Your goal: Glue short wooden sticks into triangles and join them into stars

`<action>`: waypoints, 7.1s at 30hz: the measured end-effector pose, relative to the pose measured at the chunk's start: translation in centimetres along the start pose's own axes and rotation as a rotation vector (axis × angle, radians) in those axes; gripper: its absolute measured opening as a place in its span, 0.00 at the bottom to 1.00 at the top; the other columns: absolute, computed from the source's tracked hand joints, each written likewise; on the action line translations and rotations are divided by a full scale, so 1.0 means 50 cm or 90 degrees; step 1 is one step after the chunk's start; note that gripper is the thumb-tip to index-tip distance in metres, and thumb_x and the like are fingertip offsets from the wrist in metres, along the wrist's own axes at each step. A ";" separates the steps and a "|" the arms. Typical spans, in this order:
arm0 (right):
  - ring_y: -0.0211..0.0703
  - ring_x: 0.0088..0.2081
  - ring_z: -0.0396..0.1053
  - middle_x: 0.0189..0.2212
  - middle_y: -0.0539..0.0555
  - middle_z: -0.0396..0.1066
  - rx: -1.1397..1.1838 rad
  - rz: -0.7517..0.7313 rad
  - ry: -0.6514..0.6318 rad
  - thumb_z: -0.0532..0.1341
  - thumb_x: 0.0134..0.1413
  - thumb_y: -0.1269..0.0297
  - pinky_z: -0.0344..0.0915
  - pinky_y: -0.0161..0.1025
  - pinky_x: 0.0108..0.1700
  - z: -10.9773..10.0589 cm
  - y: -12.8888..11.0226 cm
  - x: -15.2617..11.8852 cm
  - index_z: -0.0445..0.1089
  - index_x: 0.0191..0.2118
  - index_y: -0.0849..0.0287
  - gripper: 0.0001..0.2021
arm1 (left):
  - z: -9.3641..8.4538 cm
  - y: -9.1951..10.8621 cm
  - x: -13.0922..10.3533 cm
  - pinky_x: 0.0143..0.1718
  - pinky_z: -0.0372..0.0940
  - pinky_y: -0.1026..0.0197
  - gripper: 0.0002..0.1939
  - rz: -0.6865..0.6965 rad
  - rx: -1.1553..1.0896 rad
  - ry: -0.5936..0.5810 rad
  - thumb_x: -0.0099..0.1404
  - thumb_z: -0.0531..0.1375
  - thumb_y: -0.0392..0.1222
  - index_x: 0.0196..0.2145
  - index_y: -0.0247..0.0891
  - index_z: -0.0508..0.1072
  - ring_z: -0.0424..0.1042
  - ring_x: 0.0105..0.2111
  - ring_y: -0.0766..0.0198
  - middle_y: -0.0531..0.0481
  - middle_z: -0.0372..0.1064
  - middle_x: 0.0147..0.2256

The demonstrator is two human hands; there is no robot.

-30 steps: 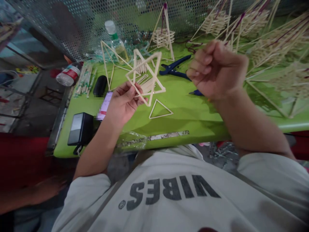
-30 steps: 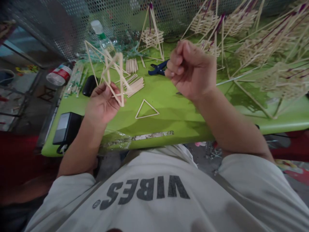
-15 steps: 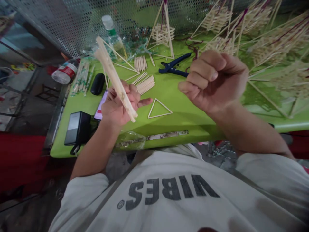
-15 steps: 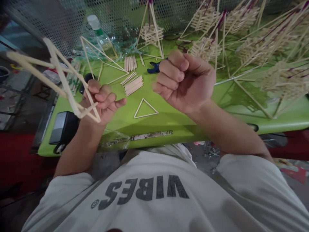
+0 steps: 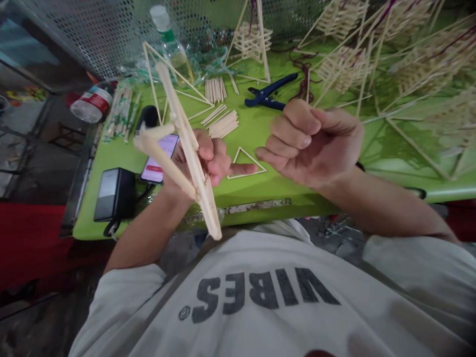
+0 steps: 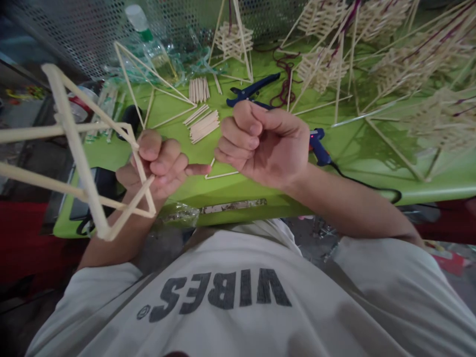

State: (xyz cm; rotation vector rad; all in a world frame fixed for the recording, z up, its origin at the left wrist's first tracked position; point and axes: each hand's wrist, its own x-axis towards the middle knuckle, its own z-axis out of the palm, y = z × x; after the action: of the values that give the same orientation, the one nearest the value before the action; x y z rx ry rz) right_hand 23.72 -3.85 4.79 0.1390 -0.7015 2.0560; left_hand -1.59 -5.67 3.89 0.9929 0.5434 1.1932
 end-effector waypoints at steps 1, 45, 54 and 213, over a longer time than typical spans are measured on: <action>0.37 0.24 0.45 0.24 0.42 0.52 -0.017 0.008 -0.009 0.65 0.81 0.57 0.67 0.39 0.33 0.000 0.004 -0.001 0.45 0.31 0.49 0.30 | 0.004 -0.001 -0.001 0.74 0.80 0.23 0.30 0.000 0.006 0.000 0.66 0.83 0.62 0.28 0.43 0.70 0.66 0.19 0.71 0.63 0.62 0.22; 0.39 0.26 0.45 0.24 0.45 0.56 -0.208 0.015 0.035 0.69 0.73 0.72 0.56 0.43 0.36 0.036 -0.005 -0.007 0.43 0.28 0.50 0.32 | 0.016 0.001 0.011 0.73 0.81 0.24 0.31 -0.003 0.048 -0.051 0.59 0.85 0.70 0.27 0.46 0.77 0.67 0.19 0.69 0.60 0.67 0.23; 0.40 0.28 0.49 0.24 0.47 0.57 -0.301 -0.030 0.019 0.73 0.71 0.70 0.56 0.45 0.40 0.050 -0.007 -0.017 0.44 0.25 0.51 0.35 | 0.011 0.001 0.007 0.77 0.78 0.23 0.30 -0.040 0.057 0.015 0.69 0.80 0.70 0.28 0.46 0.76 0.74 0.23 0.64 0.58 0.68 0.23; 0.32 0.19 0.47 0.21 0.42 0.63 -0.561 -0.223 0.237 0.77 0.65 0.67 0.42 0.35 0.21 -0.034 0.021 0.005 0.78 0.34 0.53 0.10 | -0.010 -0.048 0.037 0.34 0.87 0.60 0.21 0.166 0.148 0.111 0.63 0.88 0.62 0.39 0.46 0.91 0.85 0.31 0.64 0.54 0.86 0.34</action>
State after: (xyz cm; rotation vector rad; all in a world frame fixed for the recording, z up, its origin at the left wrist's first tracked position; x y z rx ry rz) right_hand 23.04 -3.19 3.02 -0.5696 -1.1738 1.2473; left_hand -0.16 -3.85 1.83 1.1910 0.7180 1.4821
